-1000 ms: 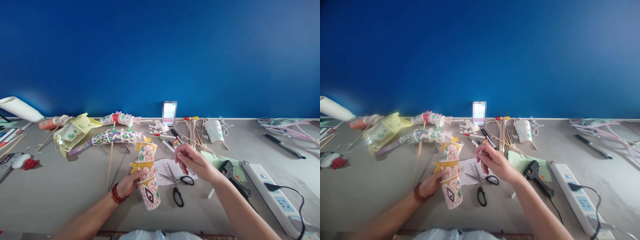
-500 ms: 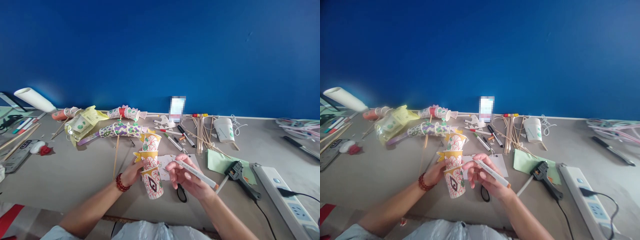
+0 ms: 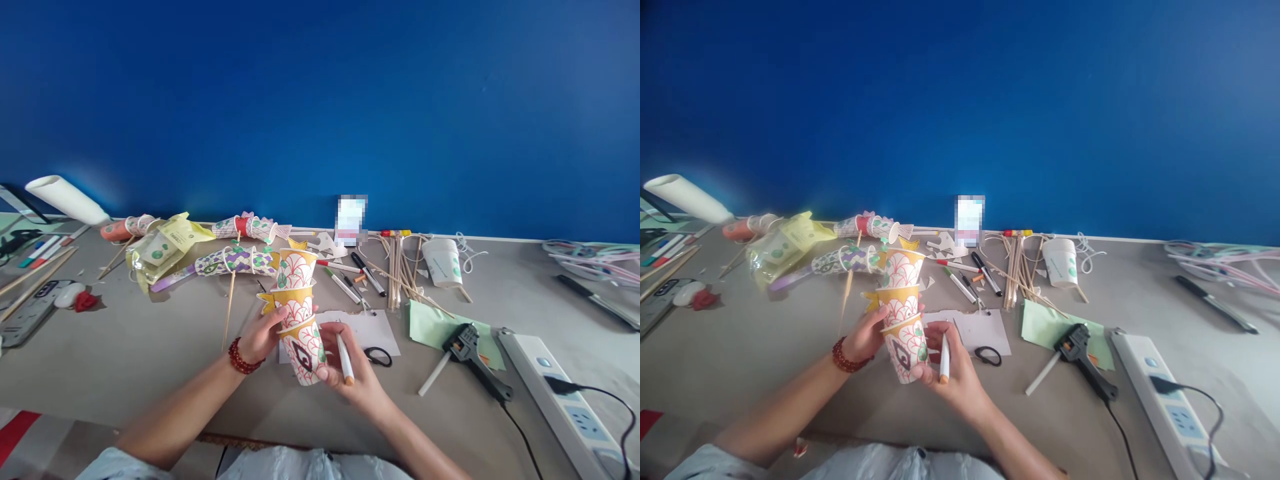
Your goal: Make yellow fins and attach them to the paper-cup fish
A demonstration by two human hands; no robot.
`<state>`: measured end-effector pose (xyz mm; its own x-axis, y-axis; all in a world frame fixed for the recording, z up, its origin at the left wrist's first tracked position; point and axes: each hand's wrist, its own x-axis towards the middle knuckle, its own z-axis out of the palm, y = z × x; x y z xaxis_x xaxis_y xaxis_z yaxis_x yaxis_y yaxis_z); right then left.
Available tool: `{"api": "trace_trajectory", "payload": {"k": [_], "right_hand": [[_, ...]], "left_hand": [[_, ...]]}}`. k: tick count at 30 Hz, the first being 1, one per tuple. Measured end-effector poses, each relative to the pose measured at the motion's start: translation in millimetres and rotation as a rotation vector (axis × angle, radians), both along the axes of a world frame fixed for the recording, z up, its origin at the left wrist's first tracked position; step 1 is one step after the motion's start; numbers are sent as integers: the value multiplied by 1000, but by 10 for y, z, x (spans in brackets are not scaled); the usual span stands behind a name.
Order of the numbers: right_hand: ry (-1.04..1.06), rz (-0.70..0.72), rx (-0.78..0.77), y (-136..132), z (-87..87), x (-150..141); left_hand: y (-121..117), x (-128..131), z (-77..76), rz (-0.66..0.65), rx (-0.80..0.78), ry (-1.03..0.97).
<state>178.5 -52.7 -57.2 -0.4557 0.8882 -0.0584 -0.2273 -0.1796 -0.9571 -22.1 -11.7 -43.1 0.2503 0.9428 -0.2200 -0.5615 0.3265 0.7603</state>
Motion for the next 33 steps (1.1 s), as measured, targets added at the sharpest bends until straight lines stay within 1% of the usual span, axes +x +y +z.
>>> {"api": "trace_trajectory", "payload": {"k": [3, 7, 10, 13, 17, 20, 23, 27, 30, 33], "right_hand": [[-30, 25, 11, 2, 18, -31], [-53, -2, -22, -2, 30, -37], [-51, -11, -18, -11, 11, -32], [-50, -13, -9, -15, 1, -31], [-24, -7, -6, -17, 22, -39], [-9, -4, -9, -21, 27, -47], [4, -3, -9, -19, 10, -51], [2, -8, -3, -12, -37, -49], [-10, -9, 8, -21, -77, -58], [-29, -8, 32, -33, -101, -72]], "left_hand": [[27, 62, 35, -10, 12, 13], [23, 94, 43, 2, -2, 17], [22, 61, 23, -35, 11, 14], [57, -10, -15, -67, 86, -34], [138, -117, -64, 25, 148, -118], [159, -154, -70, 17, 159, -122], [122, -122, -54, -37, 174, -99], [37, -21, -34, -96, 144, -64], [-1, 33, -21, -108, 115, -43], [-17, 58, -8, -93, 102, -14]]}}
